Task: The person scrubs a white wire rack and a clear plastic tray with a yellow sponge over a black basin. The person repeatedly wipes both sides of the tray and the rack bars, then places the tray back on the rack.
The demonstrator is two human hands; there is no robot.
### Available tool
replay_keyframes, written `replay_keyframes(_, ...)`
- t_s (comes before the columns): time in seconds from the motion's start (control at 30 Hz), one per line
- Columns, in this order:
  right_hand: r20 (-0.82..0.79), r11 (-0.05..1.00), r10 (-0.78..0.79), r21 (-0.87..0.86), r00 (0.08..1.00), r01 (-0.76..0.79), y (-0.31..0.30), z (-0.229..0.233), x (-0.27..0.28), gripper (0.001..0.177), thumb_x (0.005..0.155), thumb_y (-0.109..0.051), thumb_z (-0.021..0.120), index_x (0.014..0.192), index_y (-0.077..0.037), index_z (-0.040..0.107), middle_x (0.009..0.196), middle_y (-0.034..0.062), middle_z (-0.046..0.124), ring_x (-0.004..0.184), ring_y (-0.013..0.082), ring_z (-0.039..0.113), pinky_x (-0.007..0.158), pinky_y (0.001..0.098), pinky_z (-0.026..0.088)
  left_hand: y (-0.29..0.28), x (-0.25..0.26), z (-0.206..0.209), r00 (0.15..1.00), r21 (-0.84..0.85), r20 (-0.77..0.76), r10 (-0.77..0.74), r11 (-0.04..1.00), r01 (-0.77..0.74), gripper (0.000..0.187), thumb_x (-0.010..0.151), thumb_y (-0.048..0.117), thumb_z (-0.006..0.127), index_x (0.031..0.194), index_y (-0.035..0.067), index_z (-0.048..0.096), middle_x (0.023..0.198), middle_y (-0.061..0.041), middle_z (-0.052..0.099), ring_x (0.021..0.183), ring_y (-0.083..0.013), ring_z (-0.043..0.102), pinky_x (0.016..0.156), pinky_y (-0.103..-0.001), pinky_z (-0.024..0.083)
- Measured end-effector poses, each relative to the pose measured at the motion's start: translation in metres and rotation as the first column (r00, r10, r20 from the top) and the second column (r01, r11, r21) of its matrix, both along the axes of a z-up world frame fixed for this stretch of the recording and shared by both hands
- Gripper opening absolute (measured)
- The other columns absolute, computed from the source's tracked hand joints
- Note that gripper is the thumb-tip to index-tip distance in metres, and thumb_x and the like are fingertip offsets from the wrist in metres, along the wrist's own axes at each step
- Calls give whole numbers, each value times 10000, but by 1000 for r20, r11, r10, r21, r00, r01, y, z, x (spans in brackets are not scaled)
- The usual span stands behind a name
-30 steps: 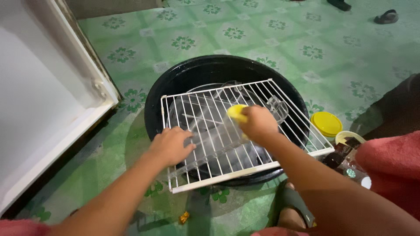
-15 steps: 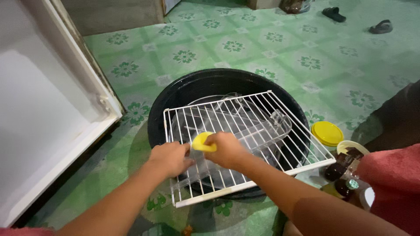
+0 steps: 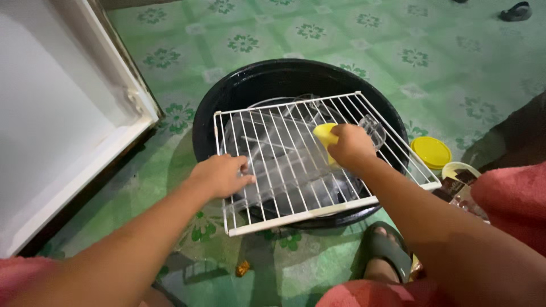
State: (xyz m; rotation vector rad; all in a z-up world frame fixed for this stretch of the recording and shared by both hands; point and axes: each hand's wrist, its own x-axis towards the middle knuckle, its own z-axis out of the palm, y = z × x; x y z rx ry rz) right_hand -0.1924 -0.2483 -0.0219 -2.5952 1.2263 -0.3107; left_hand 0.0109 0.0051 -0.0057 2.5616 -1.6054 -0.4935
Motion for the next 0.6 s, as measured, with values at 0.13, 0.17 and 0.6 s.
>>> replay_keyframes(0.13, 37, 993, 90, 78, 995, -93, 19, 7, 10, 491, 770, -174, 815, 1243, -88, 716, 1140, 175, 748, 1038, 312, 726, 945, 408, 564, 0, 2, -8, 999, 8, -37, 8, 1000, -8, 454, 863, 566, 668, 1120, 192, 691, 1091, -97, 726, 1082, -314, 683, 899, -475, 545)
replay_keyframes(0.17, -5, 987, 120, 109, 993, -118, 28, 11, 18, 473, 776, -181, 815, 1231, -86, 724, 1140, 168, 747, 1022, 303, 729, 948, 402, 565, -2, 3, -8, 999, 11, -43, 12, 1000, -12, 459, 859, 567, 675, 1117, 188, 696, 1082, -96, 733, 1076, -309, 688, 900, -470, 548)
replay_keyframes(0.6, -96, 934, 227, 303, 969, -188, 71, 25, 42, 470, 878, -237, 749, 1333, -149, 671, 1194, 107, 732, 983, 240, 749, 914, 387, 603, -5, 0, 0, 985, 82, -124, 121, 990, -111, 486, 819, 604, 708, 1118, 222, 735, 1071, -69, 774, 1035, -273, 732, 900, -446, 556)
